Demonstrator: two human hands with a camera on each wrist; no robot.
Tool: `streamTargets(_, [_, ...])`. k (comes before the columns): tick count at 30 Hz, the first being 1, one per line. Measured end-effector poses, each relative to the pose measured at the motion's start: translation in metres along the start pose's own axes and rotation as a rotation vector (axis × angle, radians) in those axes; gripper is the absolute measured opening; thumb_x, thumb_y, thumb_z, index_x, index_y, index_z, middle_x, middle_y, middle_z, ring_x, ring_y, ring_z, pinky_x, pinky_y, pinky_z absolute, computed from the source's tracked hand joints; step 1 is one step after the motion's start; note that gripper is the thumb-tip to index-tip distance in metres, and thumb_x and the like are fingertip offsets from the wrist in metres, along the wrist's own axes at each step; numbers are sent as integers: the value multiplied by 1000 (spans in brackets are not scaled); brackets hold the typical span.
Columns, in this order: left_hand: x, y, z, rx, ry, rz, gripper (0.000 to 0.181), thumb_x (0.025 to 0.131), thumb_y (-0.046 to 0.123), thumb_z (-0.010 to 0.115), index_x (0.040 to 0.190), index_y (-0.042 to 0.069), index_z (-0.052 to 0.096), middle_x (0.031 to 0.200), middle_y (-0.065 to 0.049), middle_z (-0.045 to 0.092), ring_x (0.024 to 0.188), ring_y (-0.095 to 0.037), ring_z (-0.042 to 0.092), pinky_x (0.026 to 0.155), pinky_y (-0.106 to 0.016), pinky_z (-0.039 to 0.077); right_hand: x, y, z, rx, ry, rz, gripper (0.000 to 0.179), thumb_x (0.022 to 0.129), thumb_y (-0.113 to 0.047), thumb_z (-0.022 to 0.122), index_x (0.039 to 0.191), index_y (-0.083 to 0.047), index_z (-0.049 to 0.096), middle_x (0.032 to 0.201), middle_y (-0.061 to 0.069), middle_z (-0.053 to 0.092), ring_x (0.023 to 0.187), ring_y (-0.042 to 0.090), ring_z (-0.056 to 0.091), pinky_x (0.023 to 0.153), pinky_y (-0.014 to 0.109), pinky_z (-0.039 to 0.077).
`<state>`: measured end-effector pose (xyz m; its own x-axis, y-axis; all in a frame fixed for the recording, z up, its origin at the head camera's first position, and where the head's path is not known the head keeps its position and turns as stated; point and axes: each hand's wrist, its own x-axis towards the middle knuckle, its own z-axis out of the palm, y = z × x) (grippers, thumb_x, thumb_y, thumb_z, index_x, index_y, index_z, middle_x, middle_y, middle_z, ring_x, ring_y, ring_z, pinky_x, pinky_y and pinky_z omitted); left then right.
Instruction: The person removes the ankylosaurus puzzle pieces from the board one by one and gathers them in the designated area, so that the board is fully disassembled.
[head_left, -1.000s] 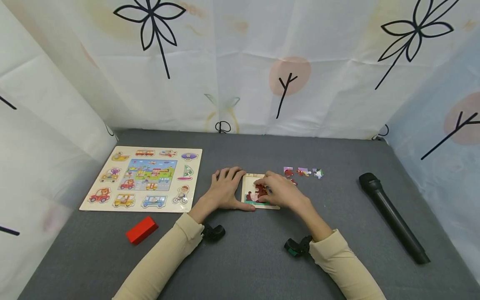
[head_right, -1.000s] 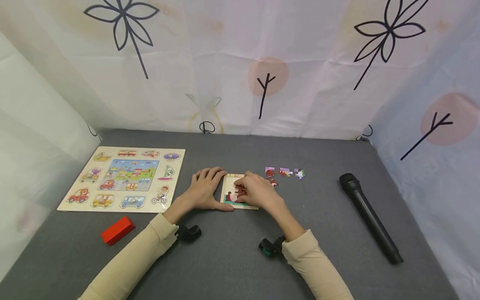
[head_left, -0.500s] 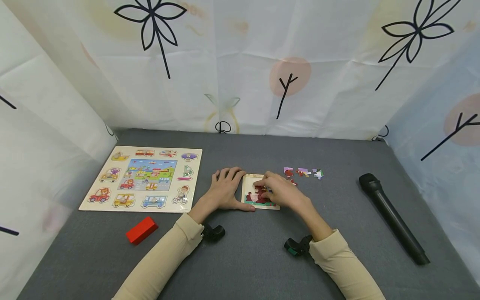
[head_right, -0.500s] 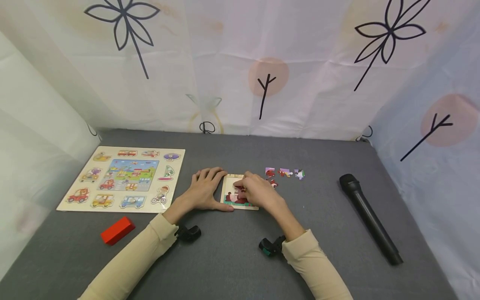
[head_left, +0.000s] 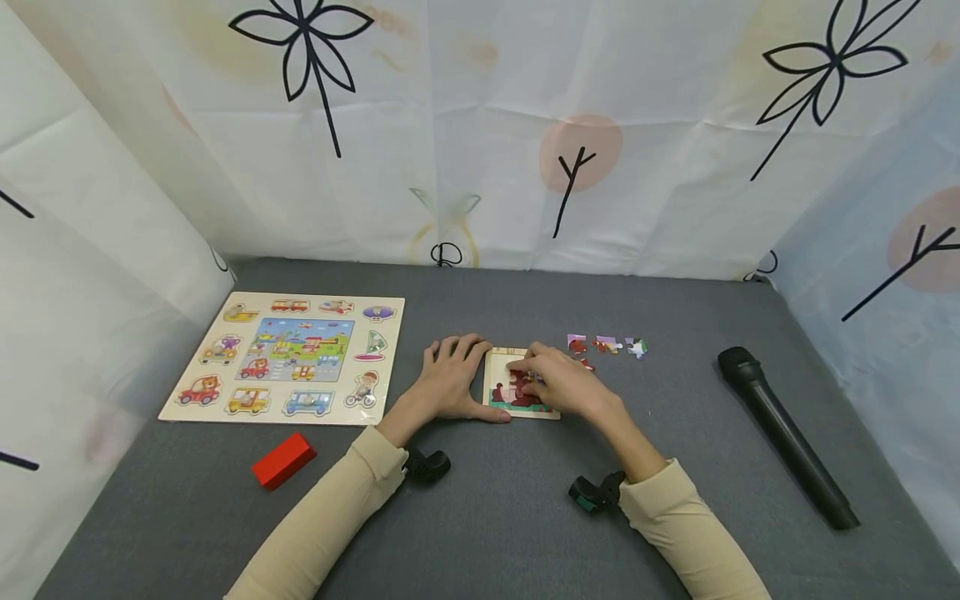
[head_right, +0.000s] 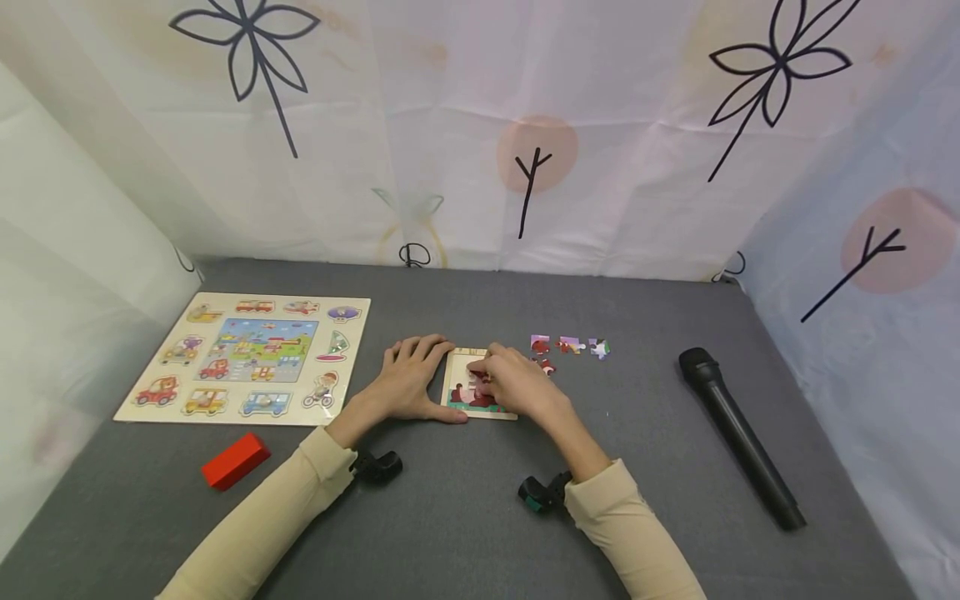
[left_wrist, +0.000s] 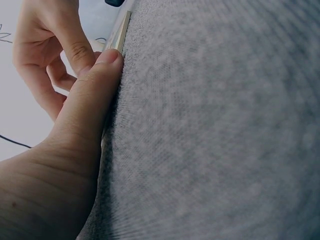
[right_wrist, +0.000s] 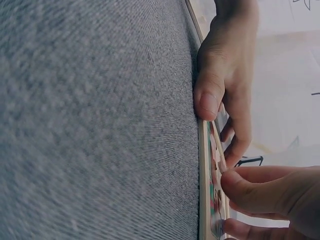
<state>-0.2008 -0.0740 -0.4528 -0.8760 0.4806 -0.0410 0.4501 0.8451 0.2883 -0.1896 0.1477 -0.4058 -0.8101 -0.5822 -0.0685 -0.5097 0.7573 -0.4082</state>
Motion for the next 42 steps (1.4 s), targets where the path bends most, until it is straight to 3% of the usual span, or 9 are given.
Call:
streamTargets(7, [0,0,0,-1,4,1,113,68,81,75,156,22,36,161,-6,34,147,-33,32,114,-66,26,-1,2,-4,32,16,-22,38,96,-9,71,133,-4,68,108,10,63,80,14,51,68,24,43])
streamTargets(14, [0,0,0,-5,8,0,111,68,80,77,155,22,38,161,-6,35,146,-34,32,115,-67,25,-5,11,-16,70,5,18,41,98,-8,68,138,-4,64,114,13,62,85,16,54,69,26,46])
streamTargets(22, [0,0,-2,-5,1,-8,113,68,81,76,156,23,37,161,-6,33,146,-33,32,115,-66,25,-14,35,-37,70,58,6,41,98,-5,66,138,2,63,113,18,62,89,21,57,73,31,46])
streamTargets(27, [0,-1,-1,-9,7,-3,113,67,81,76,156,23,37,162,-5,33,146,-33,31,115,-67,24,-26,50,-51,51,75,43,43,97,-4,68,138,3,61,114,20,61,90,23,57,72,31,46])
streamTargets(42, [0,0,0,-21,5,3,112,68,79,78,156,22,37,161,-7,33,146,-34,32,115,-67,24,-55,89,-51,13,-26,95,42,94,-8,72,135,1,65,104,16,62,86,21,53,72,30,42])
